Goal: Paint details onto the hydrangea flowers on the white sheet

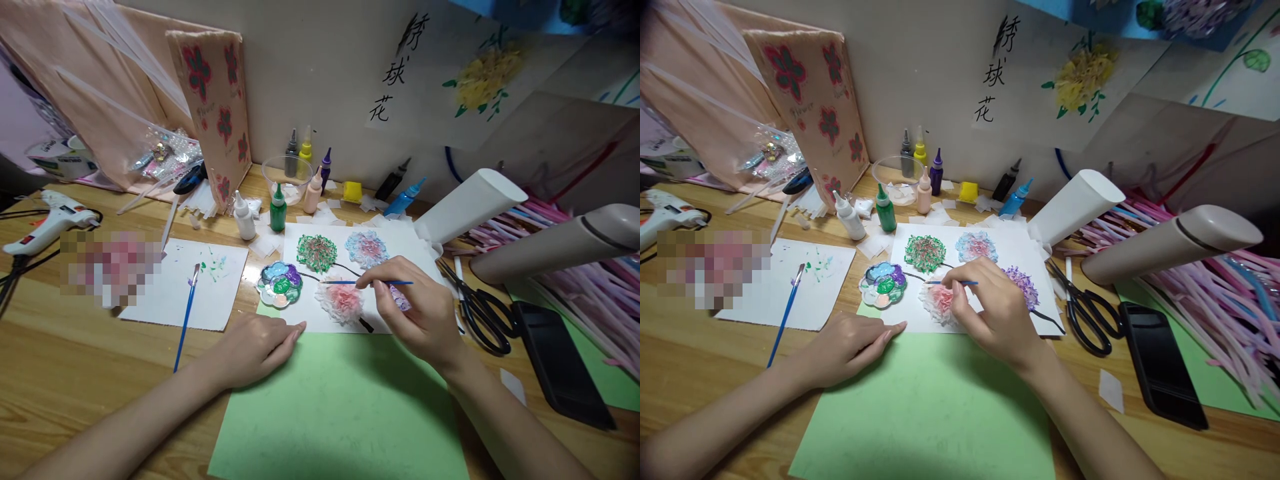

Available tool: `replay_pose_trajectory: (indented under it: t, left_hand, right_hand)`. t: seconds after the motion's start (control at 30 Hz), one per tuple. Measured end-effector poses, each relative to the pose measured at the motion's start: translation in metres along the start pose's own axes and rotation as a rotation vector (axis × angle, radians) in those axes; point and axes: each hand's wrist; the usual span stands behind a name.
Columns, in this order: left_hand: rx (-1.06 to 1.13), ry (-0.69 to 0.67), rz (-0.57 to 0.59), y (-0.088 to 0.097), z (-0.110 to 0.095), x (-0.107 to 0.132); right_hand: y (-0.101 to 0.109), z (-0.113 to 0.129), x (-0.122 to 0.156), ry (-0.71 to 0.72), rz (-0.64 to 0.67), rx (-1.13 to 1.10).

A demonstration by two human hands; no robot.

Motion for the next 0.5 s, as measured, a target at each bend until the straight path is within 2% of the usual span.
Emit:
replay_pose_trajectory:
  t: [0.5]
  left_hand:
    - [0.014, 0.015, 0.025, 0.0004, 0.0014, -0.0001]
  right_hand:
    - [0.0013, -0.0003, -0.0003, -0.011, 0.005, -0.005]
Point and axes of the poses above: each hand's wrist, its own x-axis away from the middle knuckle, its own y-axis out of the back of the hand, z = x × y, and after that the axes turned 12 degrees about -z, right-handed
